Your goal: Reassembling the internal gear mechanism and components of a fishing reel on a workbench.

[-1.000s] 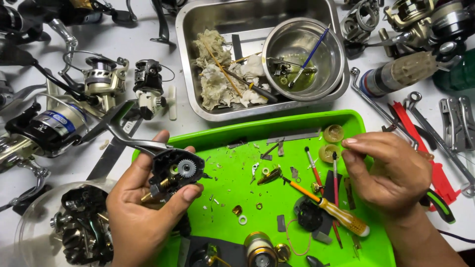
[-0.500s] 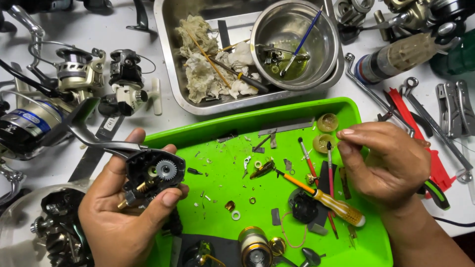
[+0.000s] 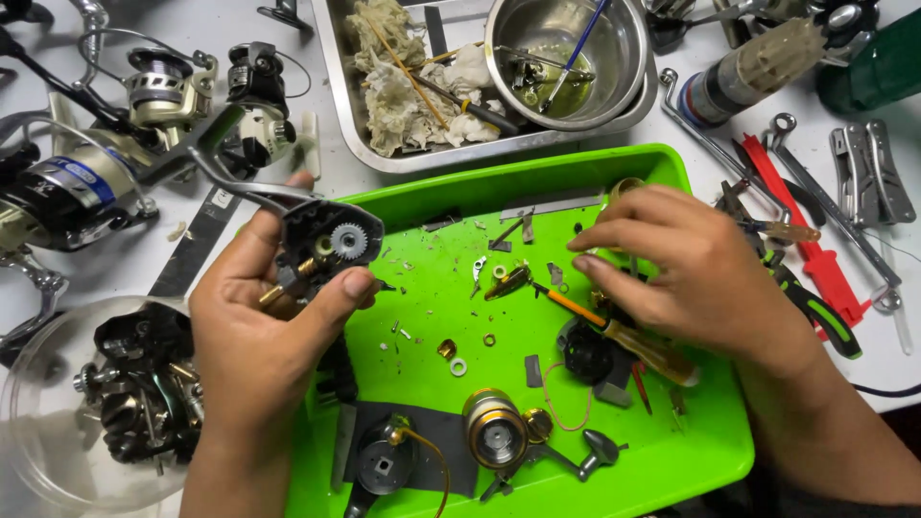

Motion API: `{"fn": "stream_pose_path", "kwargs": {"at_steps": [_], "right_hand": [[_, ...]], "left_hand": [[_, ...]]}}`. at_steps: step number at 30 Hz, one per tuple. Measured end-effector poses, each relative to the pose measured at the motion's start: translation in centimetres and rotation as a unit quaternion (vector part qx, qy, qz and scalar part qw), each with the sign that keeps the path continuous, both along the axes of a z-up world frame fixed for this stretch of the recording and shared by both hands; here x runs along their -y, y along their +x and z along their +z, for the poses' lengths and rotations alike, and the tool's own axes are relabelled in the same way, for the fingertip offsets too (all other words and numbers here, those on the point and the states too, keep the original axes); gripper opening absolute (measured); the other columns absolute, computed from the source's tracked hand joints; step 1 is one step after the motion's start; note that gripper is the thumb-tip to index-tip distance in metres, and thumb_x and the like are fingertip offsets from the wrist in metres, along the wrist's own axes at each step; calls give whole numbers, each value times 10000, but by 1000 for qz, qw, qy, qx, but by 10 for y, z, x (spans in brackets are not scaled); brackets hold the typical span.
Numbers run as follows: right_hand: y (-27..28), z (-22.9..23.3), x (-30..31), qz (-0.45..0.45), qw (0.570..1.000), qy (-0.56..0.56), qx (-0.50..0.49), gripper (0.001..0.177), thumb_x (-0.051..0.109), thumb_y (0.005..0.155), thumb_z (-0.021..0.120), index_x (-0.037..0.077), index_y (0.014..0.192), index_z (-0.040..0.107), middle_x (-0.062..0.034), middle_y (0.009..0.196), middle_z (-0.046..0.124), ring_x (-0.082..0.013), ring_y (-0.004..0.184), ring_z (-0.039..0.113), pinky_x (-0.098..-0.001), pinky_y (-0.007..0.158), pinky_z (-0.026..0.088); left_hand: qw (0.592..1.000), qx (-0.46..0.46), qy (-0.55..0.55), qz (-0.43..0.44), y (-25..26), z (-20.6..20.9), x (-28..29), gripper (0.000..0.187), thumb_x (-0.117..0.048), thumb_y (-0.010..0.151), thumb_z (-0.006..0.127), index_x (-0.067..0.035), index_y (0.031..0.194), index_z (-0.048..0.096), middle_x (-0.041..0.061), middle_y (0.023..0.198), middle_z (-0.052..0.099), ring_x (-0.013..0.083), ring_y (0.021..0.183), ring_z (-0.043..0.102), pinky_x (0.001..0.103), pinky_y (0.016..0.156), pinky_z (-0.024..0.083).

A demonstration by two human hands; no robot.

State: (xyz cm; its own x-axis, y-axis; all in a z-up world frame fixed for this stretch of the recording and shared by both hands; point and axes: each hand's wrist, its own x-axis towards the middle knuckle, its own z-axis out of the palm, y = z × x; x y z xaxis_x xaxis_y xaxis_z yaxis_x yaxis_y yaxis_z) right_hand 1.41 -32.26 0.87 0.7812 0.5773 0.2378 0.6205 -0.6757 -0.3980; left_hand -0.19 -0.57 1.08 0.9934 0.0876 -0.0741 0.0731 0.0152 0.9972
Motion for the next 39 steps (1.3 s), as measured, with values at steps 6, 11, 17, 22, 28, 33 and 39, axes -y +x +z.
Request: {"fn": "stream_pose_path", "kwargs": {"at_steps": [6,11,17,22,28,33,39], "right_hand": [[-17,4,-16,-10,996,-94,-4,153,244,903,755,113,976,781,-60,847,706,-264,781,667,-446,762,517],[-14,-12,-24,-36,986,-162,-6,184,318,901,754,152,972,788,-32,853,726,-244,789,682,-451,739,552],[-8,-19,-35,-44,976,-212,-14,209,381,914,732,196,986,798,-11,823,722,-265,776,678,-475,724,553],[-5,-22,-40,-53,968,-243,-28,221,393,913,727,192,974,794,-22,791,716,-296,782,686,-493,723,549],[-3,-23,-40,-53,977,-206,-13,188,342,909,740,169,952,801,-22,826,747,-264,760,703,-489,690,580],[3,-5,-33,-48,996,-25,-73,91,158,903,727,77,896,768,-57,893,772,-189,791,698,-365,755,528],[3,23,-31,-155,867,251,-402,129,114,964,665,12,990,740,-30,917,714,-107,856,633,-251,784,489]], "left_hand": [[999,20,-34,-12,-1,-2,1,793,-97,766,802,33,1482,488,105,1270,676,130,1078,662,244,1007,572],[997,67,14,-49,-1,-2,1,747,-72,792,808,53,1457,492,111,1371,628,125,1204,602,258,1105,507],[992,69,100,-27,-1,-14,-3,765,-204,757,857,39,1413,546,108,1394,640,108,1244,577,305,1161,429],[990,76,108,-51,-3,-6,-3,743,-202,788,841,-25,1443,539,61,1414,636,72,1242,566,317,1160,434],[989,91,106,-56,-3,-7,-2,727,-175,796,843,-3,1434,541,73,1407,637,82,1230,579,301,1170,434],[989,98,86,-72,-3,-6,-1,699,-137,806,836,8,1426,546,81,1387,649,88,1206,601,277,1170,430],[969,68,209,-113,-3,-14,-2,820,-361,720,881,9,1387,579,193,1380,647,212,1233,672,313,1103,488]]}}
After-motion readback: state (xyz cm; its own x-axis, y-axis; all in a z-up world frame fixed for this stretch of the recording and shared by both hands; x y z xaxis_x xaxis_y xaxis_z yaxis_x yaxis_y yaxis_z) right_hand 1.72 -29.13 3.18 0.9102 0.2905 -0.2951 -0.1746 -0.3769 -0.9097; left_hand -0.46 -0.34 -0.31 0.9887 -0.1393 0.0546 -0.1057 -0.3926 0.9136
